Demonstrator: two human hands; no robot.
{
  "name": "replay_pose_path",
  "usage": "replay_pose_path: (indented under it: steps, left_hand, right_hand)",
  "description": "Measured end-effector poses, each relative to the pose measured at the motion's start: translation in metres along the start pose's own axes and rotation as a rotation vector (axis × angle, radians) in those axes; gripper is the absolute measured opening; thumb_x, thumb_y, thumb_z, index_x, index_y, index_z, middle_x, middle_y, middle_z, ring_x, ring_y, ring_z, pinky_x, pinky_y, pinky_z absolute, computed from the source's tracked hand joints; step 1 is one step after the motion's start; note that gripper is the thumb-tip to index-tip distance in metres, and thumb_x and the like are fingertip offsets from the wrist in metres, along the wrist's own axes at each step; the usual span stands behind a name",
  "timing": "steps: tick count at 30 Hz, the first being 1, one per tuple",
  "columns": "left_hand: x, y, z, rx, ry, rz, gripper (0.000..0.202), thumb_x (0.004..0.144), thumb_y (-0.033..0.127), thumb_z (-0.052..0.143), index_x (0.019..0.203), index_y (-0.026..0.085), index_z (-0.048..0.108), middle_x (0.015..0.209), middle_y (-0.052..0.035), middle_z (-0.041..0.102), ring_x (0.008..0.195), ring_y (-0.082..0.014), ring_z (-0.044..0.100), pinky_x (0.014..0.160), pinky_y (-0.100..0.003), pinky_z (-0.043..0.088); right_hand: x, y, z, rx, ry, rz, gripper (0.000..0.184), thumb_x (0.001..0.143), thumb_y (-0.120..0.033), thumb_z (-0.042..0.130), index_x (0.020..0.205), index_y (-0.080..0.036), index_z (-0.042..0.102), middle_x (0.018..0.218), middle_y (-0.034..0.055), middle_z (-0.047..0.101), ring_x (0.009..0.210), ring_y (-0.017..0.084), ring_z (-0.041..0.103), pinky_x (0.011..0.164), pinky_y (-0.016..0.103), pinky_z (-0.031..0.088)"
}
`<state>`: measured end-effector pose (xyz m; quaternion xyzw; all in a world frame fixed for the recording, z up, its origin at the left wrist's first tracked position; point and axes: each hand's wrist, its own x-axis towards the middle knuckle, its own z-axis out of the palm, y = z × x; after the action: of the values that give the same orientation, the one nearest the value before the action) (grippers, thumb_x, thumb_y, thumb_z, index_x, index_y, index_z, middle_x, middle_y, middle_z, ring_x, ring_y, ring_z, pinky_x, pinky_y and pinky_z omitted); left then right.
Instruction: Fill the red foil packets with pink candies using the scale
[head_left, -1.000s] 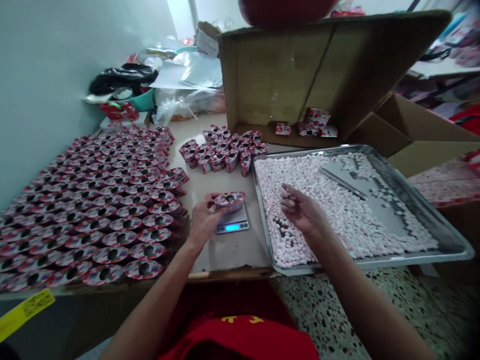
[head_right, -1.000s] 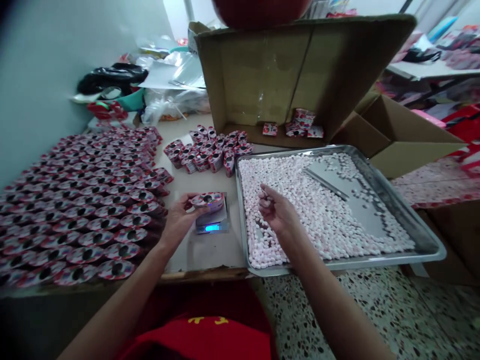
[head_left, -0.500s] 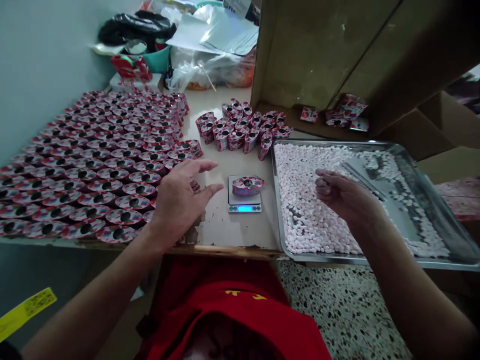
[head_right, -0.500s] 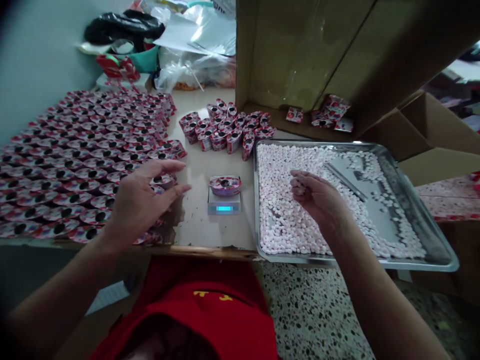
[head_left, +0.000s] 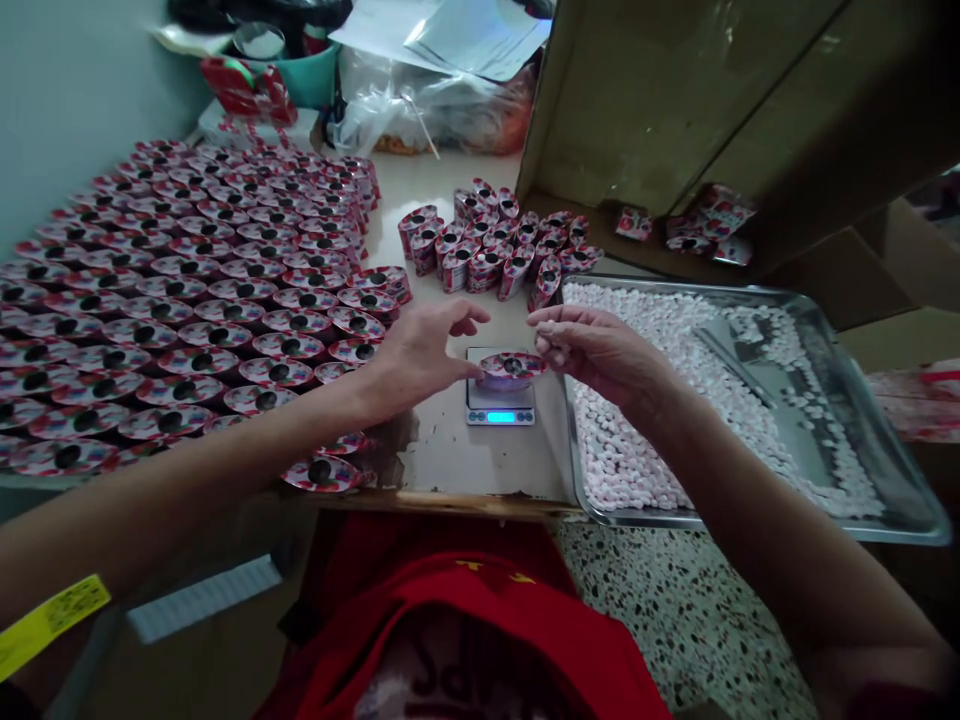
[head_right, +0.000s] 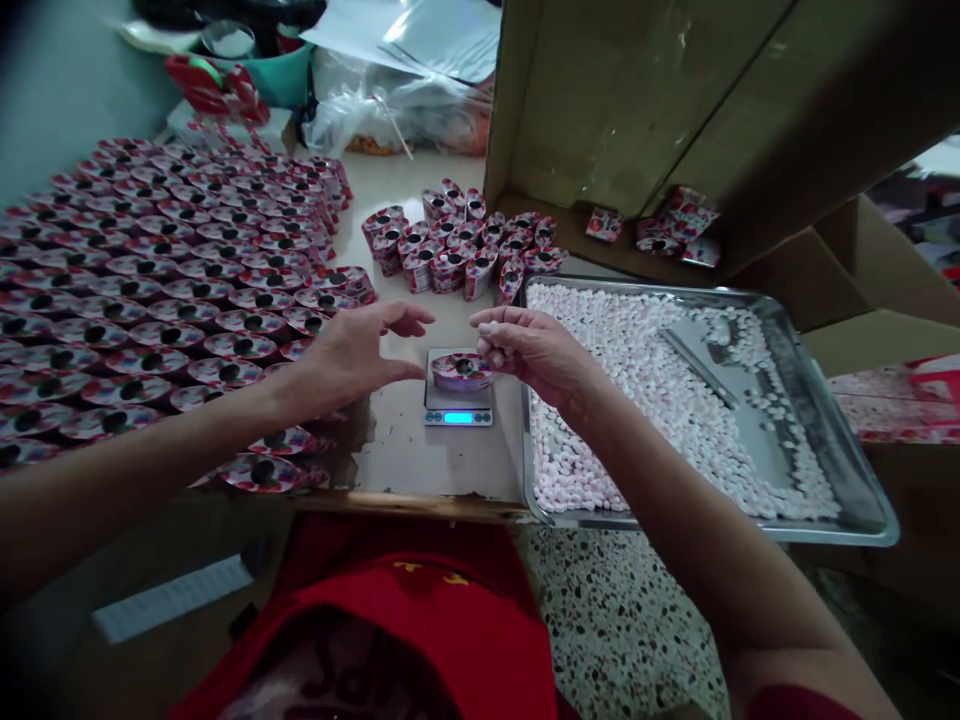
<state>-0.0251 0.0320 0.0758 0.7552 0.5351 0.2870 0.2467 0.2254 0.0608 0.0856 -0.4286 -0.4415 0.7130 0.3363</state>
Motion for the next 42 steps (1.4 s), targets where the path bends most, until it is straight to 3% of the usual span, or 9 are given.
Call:
replay_pose_path:
  steps: [7, 19, 23, 26, 29, 31, 35, 38, 42]
  left_hand:
    - [0.012, -0.013, 0.022, 0.080, -0.093, 0.063, 0.061, 0.073, 0.020, 0.088, 0.129, 0.019, 0.065, 0.120, -0.0102, 0.075, 0.110, -0.0283, 0.071, 0.096, -0.042, 0.056]
    - [0.010, -0.013, 0.037, 0.129, -0.197, 0.038, 0.056, 0.078, 0.031, 0.084, 0.130, 0.019, 0.068, 0.128, -0.0145, 0.074, 0.118, -0.0341, 0.068, 0.100, -0.046, 0.053]
    - [0.013, -0.015, 0.058, 0.007, -0.236, -0.038, 0.044, 0.080, 0.037, 0.083, 0.119, 0.020, 0.074, 0.111, -0.0085, 0.079, 0.104, -0.0287, 0.072, 0.087, -0.038, 0.054]
    - [0.019, -0.018, 0.068, -0.121, -0.185, -0.047, 0.035, 0.081, 0.035, 0.083, 0.111, 0.020, 0.077, 0.098, -0.0037, 0.078, 0.088, -0.0210, 0.071, 0.076, -0.030, 0.052]
    - [0.030, -0.007, 0.068, -0.018, -0.002, 0.221, 0.024, 0.086, 0.027, 0.079, 0.108, 0.020, 0.077, 0.100, -0.0050, 0.073, 0.090, -0.0198, 0.067, 0.080, -0.032, 0.052]
    - [0.039, 0.010, 0.067, 0.145, 0.116, 0.511, 0.018, 0.094, 0.021, 0.071, 0.111, 0.022, 0.076, 0.104, -0.0063, 0.071, 0.100, -0.0220, 0.063, 0.091, -0.037, 0.051]
    - [0.055, 0.050, 0.078, 0.476, 0.160, 0.948, 0.021, 0.104, 0.016, 0.059, 0.117, 0.027, 0.071, 0.110, -0.0047, 0.073, 0.116, -0.0234, 0.058, 0.097, -0.040, 0.046]
    - [0.062, 0.065, 0.094, 0.579, 0.105, 1.053, 0.017, 0.104, 0.015, 0.058, 0.109, 0.025, 0.071, 0.110, -0.0030, 0.074, 0.114, -0.0224, 0.058, 0.090, -0.039, 0.044]
    - [0.066, 0.064, 0.111, 0.566, 0.159, 0.970, 0.016, 0.103, 0.015, 0.060, 0.107, 0.024, 0.072, 0.102, -0.0043, 0.073, 0.107, -0.0238, 0.059, 0.089, -0.040, 0.044]
  right_hand:
    - [-0.006, -0.005, -0.003, -0.124, 0.022, -0.003, 0.031, 0.076, -0.033, 0.089, 0.096, -0.015, 0.075, 0.069, 0.0001, 0.066, 0.053, 0.008, 0.046, 0.047, 0.023, 0.026]
    - [-0.003, -0.009, 0.014, -0.301, -0.029, -0.025, 0.030, 0.078, -0.041, 0.087, 0.090, -0.017, 0.073, 0.069, 0.0000, 0.064, 0.058, 0.010, 0.049, 0.053, 0.024, 0.032]
    - [-0.019, -0.018, -0.007, -0.274, 0.056, -0.110, 0.021, 0.081, -0.038, 0.082, 0.088, -0.020, 0.073, 0.069, -0.0010, 0.062, 0.058, 0.011, 0.048, 0.056, 0.026, 0.036]
    - [-0.040, -0.011, -0.041, -0.488, 0.218, -0.212, 0.019, 0.082, -0.041, 0.082, 0.086, -0.024, 0.077, 0.092, 0.0058, 0.073, 0.087, 0.021, 0.065, 0.082, 0.035, 0.052]
    - [-0.055, 0.017, -0.066, -0.613, 0.471, -0.317, 0.024, 0.077, -0.041, 0.090, 0.095, -0.028, 0.082, 0.131, 0.0084, 0.071, 0.135, 0.032, 0.056, 0.114, 0.047, 0.042]
    - [-0.056, 0.039, -0.068, -0.324, 0.596, -0.342, 0.023, 0.084, -0.042, 0.085, 0.102, -0.028, 0.081, 0.134, 0.0078, 0.070, 0.135, 0.028, 0.057, 0.116, 0.045, 0.043]
    - [-0.042, 0.059, -0.043, 0.565, 0.556, -0.217, 0.021, 0.104, -0.035, 0.059, 0.092, -0.022, 0.071, 0.093, 0.0042, 0.074, 0.086, 0.018, 0.071, 0.085, 0.034, 0.060]
    - [-0.029, 0.055, -0.026, 0.979, 0.526, -0.110, 0.030, 0.110, -0.025, 0.042, 0.089, -0.021, 0.064, 0.079, 0.0003, 0.069, 0.068, 0.013, 0.064, 0.065, 0.024, 0.058]
    - [-0.021, 0.050, -0.025, 1.188, 0.630, -0.016, 0.033, 0.111, -0.023, 0.034, 0.092, -0.021, 0.061, 0.073, 0.0002, 0.066, 0.065, 0.012, 0.063, 0.059, 0.020, 0.056]
